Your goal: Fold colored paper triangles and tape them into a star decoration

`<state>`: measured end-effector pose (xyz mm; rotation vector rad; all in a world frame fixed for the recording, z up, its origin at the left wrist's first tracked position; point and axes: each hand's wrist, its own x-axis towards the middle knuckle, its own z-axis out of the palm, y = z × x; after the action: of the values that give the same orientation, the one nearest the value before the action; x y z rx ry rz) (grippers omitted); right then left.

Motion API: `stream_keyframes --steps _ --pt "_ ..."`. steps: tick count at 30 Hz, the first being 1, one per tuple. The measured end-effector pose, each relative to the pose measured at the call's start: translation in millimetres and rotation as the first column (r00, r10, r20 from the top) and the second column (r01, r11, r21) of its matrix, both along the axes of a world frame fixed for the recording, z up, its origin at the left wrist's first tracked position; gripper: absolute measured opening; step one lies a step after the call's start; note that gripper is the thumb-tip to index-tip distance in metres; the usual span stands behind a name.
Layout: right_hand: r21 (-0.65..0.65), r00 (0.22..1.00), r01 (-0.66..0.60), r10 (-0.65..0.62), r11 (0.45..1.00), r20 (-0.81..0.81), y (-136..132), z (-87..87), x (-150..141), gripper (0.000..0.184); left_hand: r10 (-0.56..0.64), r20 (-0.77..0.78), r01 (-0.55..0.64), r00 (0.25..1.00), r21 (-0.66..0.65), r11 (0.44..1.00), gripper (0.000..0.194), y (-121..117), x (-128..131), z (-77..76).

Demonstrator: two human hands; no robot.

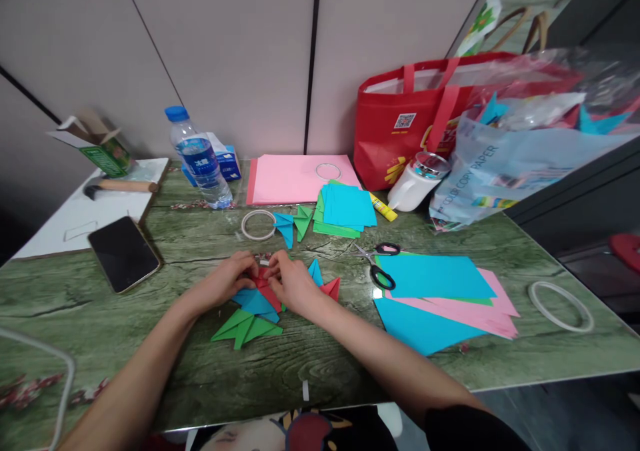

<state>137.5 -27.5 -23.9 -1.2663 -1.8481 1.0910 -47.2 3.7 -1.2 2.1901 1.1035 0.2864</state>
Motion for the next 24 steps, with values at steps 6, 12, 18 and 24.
stream_keyframes --steps 6,12,18,24 --pt "-0.072 1.000 0.020 -0.019 0.997 0.017 4.4 9.0 0.1 0.009 0.015 -0.005 -0.015 1.000 -0.010 1.000 0.015 -0.2 1.2 1.0" --pt "-0.139 0.985 -0.060 0.081 0.989 0.149 13.4 25.6 2.1 0.014 0.026 -0.004 -0.026 1.000 -0.012 1.000 0.016 -0.3 1.6 1.8" --pt "-0.016 0.906 -0.117 0.114 0.993 0.407 17.8 31.4 0.3 0.014 0.027 0.007 -0.027 1.000 -0.013 1.000 0.016 -1.2 0.2 -0.6" --pt "-0.039 0.876 -0.136 0.139 0.990 0.462 21.2 32.7 -2.1 0.017 0.019 0.015 -0.019 1.000 -0.018 1.000 0.016 0.4 -0.7 -3.5"
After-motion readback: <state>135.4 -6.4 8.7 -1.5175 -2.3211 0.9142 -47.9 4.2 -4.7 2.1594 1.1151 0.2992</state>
